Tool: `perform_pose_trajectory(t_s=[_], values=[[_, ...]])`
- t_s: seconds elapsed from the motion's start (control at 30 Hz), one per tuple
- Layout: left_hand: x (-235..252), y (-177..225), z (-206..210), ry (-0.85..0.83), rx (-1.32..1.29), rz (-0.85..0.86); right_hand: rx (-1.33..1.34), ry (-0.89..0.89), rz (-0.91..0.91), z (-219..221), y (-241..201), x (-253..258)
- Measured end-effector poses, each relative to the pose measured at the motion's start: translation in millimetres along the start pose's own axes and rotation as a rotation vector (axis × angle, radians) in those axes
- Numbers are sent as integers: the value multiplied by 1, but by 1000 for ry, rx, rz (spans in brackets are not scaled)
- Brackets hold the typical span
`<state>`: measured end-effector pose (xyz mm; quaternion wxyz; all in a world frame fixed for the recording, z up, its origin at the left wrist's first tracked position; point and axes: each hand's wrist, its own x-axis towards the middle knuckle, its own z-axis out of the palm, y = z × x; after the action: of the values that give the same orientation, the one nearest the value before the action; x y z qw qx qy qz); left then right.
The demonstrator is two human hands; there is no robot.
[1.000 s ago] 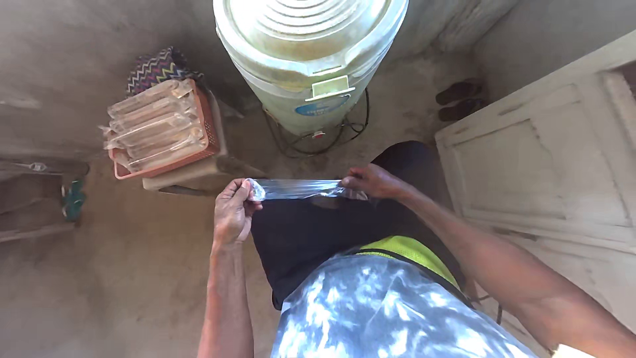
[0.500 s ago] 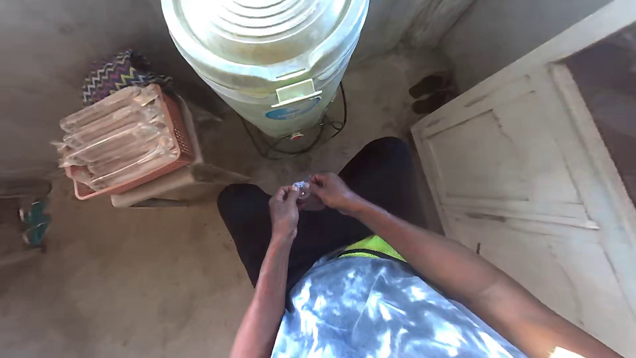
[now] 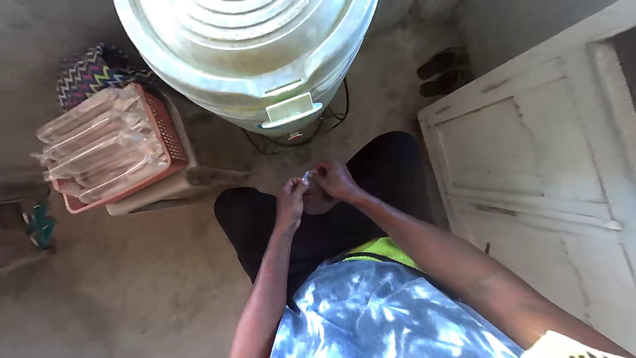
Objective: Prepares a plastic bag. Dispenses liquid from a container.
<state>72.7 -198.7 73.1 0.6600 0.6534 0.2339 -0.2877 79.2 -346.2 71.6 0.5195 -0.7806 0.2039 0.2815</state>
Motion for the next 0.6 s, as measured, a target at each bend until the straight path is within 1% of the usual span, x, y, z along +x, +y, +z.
perform_pose_trajectory(t_s=[0.03,0.1,0.17,0.23,0.33,0.4,0.5,0.53,0.6], values=[[7,2,1,10,-1,-12,-51,28,-7,-3,-3,4],[25,5,4,56,-27,-31,-22,28,26,-5,-6,12],[41,7,8,96,-82,-57,138,-17,117,-2,-2,26],[56,8,14,125,-144,-86,323,-25,227,0,0,40],[75,11,22,145,-200,-104,472,-30,333,1,-4,60],[87,14,25,160,-226,-101,561,-40,297,4,-2,78],[105,19,27,187,-296,-100,610,13,153,11,12,114],[109,21,26,193,-326,-96,598,42,124,11,9,120],[112,27,27,202,-359,-83,590,71,147,4,-14,116]])
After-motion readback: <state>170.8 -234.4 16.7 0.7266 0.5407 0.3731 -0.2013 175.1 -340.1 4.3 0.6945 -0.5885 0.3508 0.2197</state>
